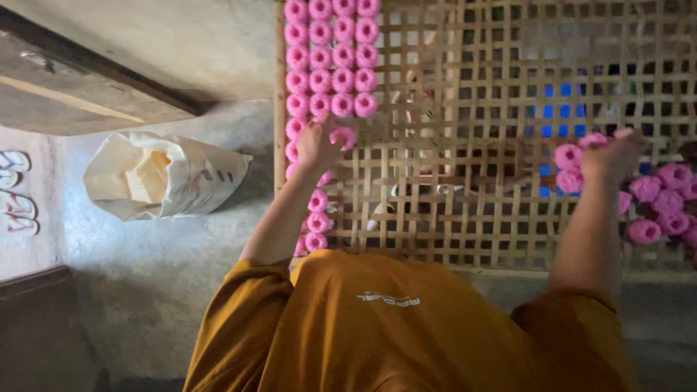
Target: The person arranges pink ring-shaped items on a wooden lattice tray, then places colorful plastic bottle caps into a circular tray. Finally, they scoop pink dough from a basin and press it into the caps using a wooden tool.
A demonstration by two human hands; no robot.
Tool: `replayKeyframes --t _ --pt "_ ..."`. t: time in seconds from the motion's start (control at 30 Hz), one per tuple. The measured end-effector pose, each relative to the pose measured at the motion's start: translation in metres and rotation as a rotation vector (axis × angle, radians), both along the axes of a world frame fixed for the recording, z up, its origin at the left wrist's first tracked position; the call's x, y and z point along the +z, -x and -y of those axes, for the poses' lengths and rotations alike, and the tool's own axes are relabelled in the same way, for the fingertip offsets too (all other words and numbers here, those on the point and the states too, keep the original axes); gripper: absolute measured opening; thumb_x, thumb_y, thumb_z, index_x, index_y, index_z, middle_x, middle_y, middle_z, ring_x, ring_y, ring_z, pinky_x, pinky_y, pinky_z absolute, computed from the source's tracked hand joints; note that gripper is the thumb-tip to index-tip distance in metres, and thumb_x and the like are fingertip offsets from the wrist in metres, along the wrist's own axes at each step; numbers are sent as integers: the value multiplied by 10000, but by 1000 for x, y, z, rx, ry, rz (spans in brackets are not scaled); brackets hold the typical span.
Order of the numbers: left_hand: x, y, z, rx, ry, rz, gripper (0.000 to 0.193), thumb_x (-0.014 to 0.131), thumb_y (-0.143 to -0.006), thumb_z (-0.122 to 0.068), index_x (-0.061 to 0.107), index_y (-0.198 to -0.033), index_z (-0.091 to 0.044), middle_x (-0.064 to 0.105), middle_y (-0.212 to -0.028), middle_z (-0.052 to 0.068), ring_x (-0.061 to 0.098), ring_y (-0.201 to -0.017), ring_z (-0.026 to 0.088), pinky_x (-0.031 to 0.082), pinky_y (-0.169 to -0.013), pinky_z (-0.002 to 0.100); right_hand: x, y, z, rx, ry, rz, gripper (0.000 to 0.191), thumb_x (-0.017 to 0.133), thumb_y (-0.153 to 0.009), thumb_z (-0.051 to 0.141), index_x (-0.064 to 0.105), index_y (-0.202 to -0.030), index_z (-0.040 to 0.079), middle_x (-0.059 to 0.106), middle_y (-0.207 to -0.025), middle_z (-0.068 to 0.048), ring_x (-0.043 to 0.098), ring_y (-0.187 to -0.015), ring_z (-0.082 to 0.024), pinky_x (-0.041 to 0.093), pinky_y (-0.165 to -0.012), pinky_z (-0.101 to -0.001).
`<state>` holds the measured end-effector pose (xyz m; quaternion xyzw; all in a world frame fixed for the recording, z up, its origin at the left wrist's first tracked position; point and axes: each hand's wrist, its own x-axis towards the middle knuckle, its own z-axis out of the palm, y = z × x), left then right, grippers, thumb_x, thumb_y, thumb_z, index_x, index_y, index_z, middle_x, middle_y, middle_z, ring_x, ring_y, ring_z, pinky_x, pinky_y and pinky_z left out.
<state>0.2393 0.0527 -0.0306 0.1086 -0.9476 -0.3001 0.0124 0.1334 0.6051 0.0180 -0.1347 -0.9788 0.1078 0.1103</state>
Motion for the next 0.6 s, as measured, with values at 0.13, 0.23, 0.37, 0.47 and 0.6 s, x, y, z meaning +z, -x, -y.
replayKeyframes --t 0.13,0.23,0.37,0.47,0.6 --pt "-2 2 4 14 -17 -117 261 735 -828 -223 685 -1080 -177 735 -956 96 674 -957 358 537 -752 506 6 -7 20 -145 1 -19 356 810 -871 240 582 -1079 64 671 -1090 -136 689 -939 -246 593 -741 -403" --pt "-3 6 7 -6 27 -119 223 723 -848 -223 692 -1067 -189 741 -974 77 660 -1005 337 536 -822 478 8 -14 63 9 -65 -337 375 816 -861 190 568 -1108 56 658 -1099 -133 681 -960 -242 592 -765 -384" --pt "2 12 8 -23 94 -147 264 729 -814 -233 696 -1068 -168 726 -1035 90 624 -1056 338 516 -865 457 -3 -28 181 331 447 -246 412 825 -848 123 550 -1146 45 641 -1111 -128 671 -988 -236 589 -797 -360" --pt "5 14 10 20 109 -121 281 726 -788 -230 704 -1060 -164 693 -1081 122 617 -1062 330 517 -853 445 -20 -45 281 489 760 -25 361 813 -872 81 588 -1152 44 611 -1173 -163 647 -1060 -260 600 -905 -383" --pt "8 12 12 22 20 -48 252 724 -817 -264 716 -1055 -184 719 -1074 62 624 -1083 309 504 -940 453 -40 -54 361 280 868 342 373 815 -860 246 612 -1144 113 709 -1053 -59 700 -883 -166 602 -738 -319"
